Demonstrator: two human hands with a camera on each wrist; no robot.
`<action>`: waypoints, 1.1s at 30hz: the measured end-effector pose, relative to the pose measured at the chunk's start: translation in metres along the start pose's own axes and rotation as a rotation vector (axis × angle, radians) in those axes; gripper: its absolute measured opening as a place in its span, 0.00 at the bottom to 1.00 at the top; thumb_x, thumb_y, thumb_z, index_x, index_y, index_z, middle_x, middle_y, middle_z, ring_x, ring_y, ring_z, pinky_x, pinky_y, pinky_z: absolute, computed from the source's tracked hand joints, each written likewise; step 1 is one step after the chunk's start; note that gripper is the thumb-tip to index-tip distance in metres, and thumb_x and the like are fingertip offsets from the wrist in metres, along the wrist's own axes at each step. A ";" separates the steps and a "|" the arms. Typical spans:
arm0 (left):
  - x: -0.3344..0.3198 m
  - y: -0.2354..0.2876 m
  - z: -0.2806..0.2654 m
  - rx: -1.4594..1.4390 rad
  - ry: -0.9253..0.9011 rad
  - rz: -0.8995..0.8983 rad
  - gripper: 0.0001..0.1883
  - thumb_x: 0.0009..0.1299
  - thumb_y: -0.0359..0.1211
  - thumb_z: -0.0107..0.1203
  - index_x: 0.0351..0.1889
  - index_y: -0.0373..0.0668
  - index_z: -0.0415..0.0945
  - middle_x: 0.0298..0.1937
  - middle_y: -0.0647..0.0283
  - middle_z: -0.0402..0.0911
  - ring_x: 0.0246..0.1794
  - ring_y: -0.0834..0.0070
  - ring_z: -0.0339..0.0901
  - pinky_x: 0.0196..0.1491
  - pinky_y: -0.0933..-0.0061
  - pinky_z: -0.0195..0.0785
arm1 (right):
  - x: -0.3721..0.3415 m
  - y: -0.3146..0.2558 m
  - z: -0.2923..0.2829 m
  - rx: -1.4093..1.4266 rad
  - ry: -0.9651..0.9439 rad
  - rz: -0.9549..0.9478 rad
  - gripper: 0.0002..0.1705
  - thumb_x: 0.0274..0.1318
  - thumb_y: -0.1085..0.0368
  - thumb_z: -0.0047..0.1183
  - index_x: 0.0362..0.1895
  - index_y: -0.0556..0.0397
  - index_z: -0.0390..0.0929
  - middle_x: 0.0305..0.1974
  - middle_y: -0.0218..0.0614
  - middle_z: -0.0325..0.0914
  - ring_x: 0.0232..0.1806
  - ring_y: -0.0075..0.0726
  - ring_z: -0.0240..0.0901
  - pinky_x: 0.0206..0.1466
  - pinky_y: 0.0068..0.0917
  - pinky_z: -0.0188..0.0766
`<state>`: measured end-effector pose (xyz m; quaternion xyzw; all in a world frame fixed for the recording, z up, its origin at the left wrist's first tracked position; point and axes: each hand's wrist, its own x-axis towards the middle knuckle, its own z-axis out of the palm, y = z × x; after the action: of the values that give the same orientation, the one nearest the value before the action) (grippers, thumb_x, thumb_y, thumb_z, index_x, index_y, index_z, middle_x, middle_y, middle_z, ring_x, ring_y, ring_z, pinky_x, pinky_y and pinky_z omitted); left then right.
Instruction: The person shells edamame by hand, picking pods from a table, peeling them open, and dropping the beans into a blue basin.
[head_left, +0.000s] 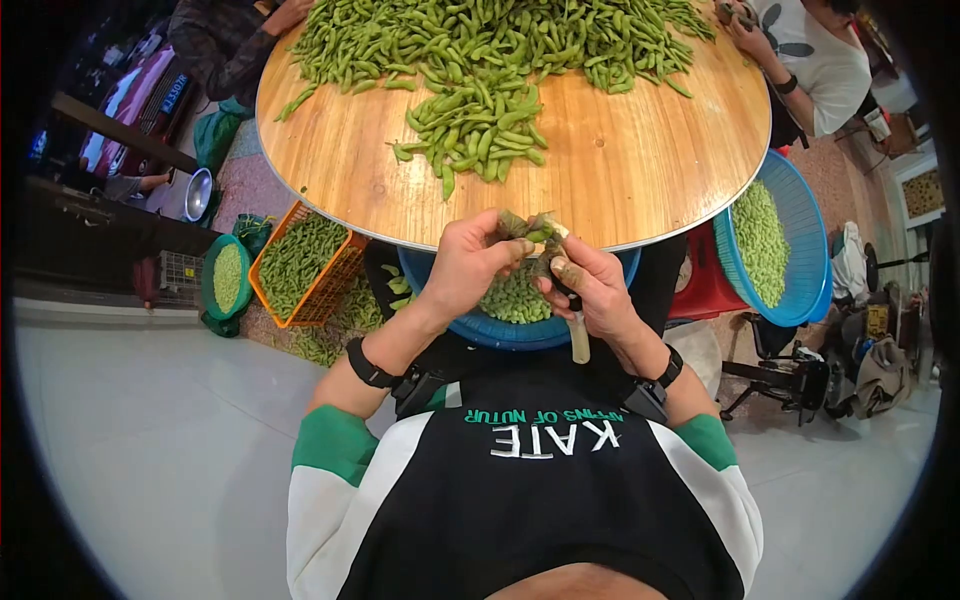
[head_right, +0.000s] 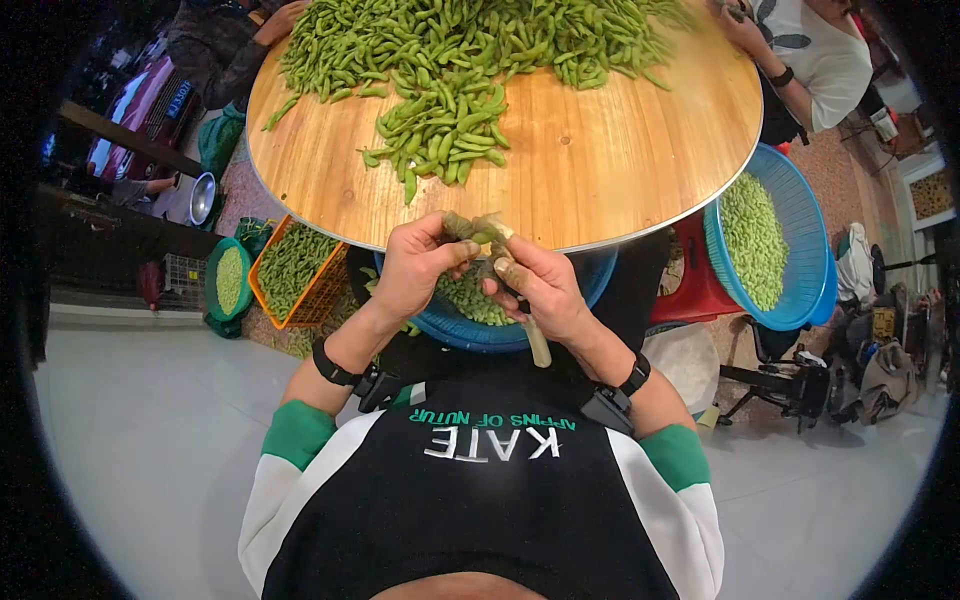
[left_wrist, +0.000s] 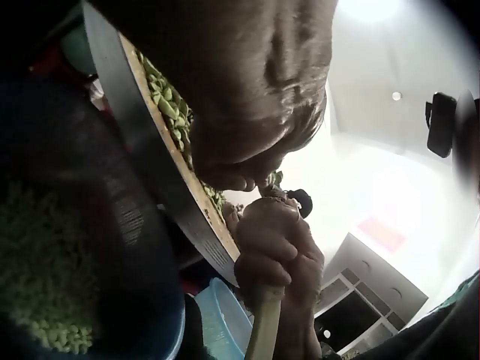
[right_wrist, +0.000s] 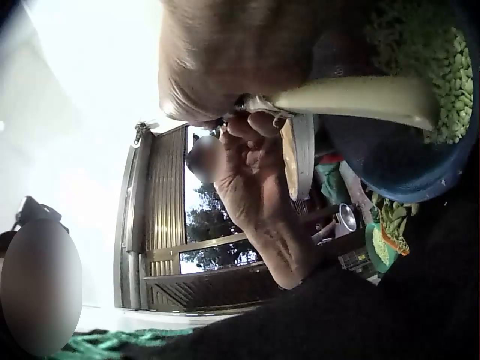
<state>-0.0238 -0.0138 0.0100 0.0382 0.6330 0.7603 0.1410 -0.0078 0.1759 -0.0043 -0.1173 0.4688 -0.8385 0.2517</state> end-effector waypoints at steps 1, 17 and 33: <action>-0.001 0.001 0.001 -0.009 0.004 0.023 0.05 0.66 0.24 0.55 0.40 0.35 0.76 0.29 0.69 0.77 0.23 0.87 0.68 0.26 0.85 0.61 | 0.000 0.001 0.001 -0.007 0.017 -0.027 0.21 0.67 0.68 0.40 0.62 0.59 0.64 0.31 0.30 0.73 0.20 0.17 0.60 0.18 0.14 0.56; 0.000 -0.023 -0.003 -0.540 -0.157 -0.346 0.04 0.68 0.28 0.54 0.35 0.37 0.74 0.23 0.67 0.72 0.18 0.81 0.67 0.20 0.80 0.61 | -0.006 0.003 -0.027 -0.786 -0.110 -0.257 0.18 0.63 0.70 0.46 0.57 0.60 0.70 0.29 0.30 0.76 0.22 0.19 0.65 0.24 0.16 0.63; -0.038 -0.054 0.015 0.567 -0.007 0.393 0.06 0.62 0.28 0.53 0.35 0.36 0.71 0.31 0.53 0.76 0.29 0.52 0.75 0.33 0.60 0.69 | -0.029 0.018 -0.043 -0.872 0.096 -0.135 0.09 0.53 0.71 0.56 0.39 0.60 0.75 0.25 0.32 0.75 0.21 0.19 0.66 0.26 0.18 0.64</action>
<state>0.0247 -0.0009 -0.0350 0.1999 0.7992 0.5665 -0.0223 0.0039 0.2148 -0.0407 -0.2037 0.7812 -0.5814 0.1010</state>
